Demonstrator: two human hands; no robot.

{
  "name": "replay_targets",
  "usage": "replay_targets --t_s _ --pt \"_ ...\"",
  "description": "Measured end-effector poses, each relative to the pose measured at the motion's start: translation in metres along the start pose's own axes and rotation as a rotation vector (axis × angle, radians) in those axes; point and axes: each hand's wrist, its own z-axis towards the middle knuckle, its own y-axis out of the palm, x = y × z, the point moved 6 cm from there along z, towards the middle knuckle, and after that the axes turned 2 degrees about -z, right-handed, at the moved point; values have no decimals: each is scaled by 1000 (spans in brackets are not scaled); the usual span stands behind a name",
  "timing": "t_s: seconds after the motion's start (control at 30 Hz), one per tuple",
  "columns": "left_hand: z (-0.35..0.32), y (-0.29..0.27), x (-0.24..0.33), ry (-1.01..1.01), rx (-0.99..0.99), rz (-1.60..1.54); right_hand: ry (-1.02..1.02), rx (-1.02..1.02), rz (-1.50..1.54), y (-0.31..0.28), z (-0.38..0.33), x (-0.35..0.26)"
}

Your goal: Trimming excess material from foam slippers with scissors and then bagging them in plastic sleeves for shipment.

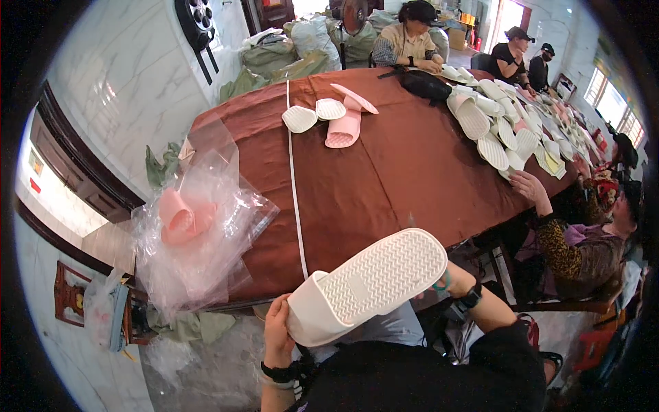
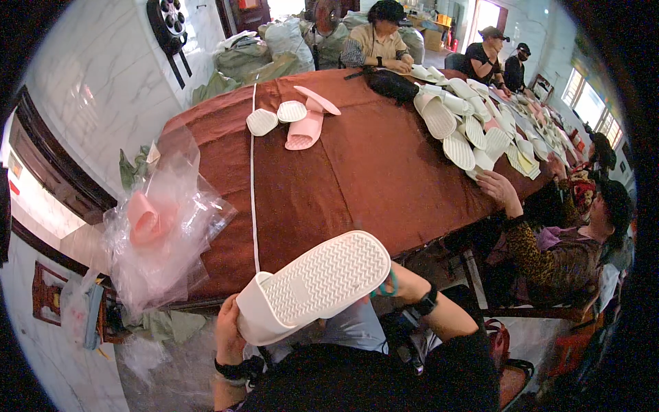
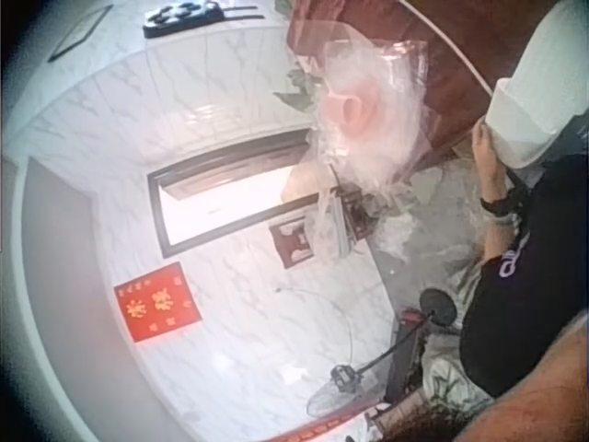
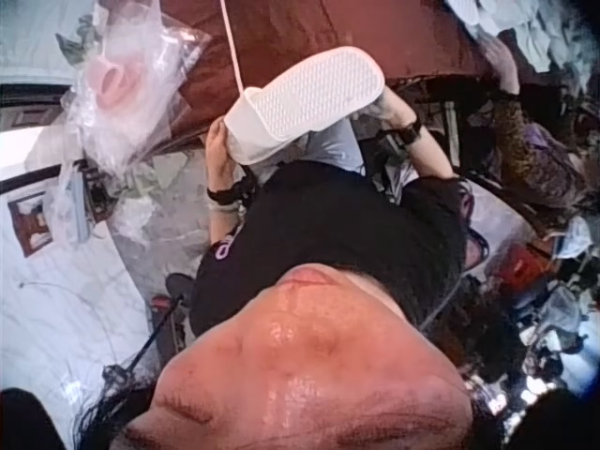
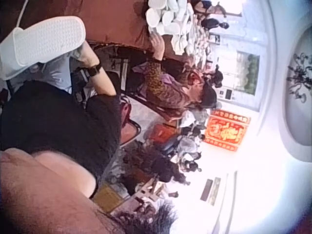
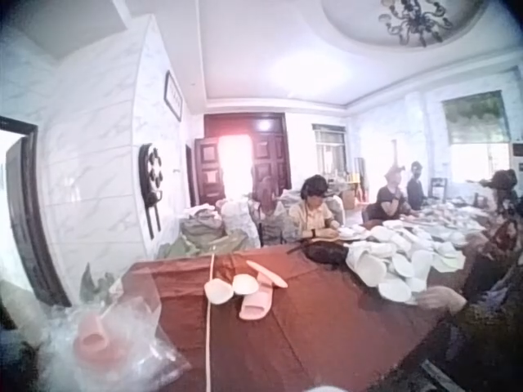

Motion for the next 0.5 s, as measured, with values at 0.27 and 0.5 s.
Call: replay_targets --t_s 0.27,0.5 --pt "-1 23 -6 49 -136 272 81 188 -311 -8 -24 1" --pt "10 74 22 56 -294 19 173 311 43 -62 -18 -6"
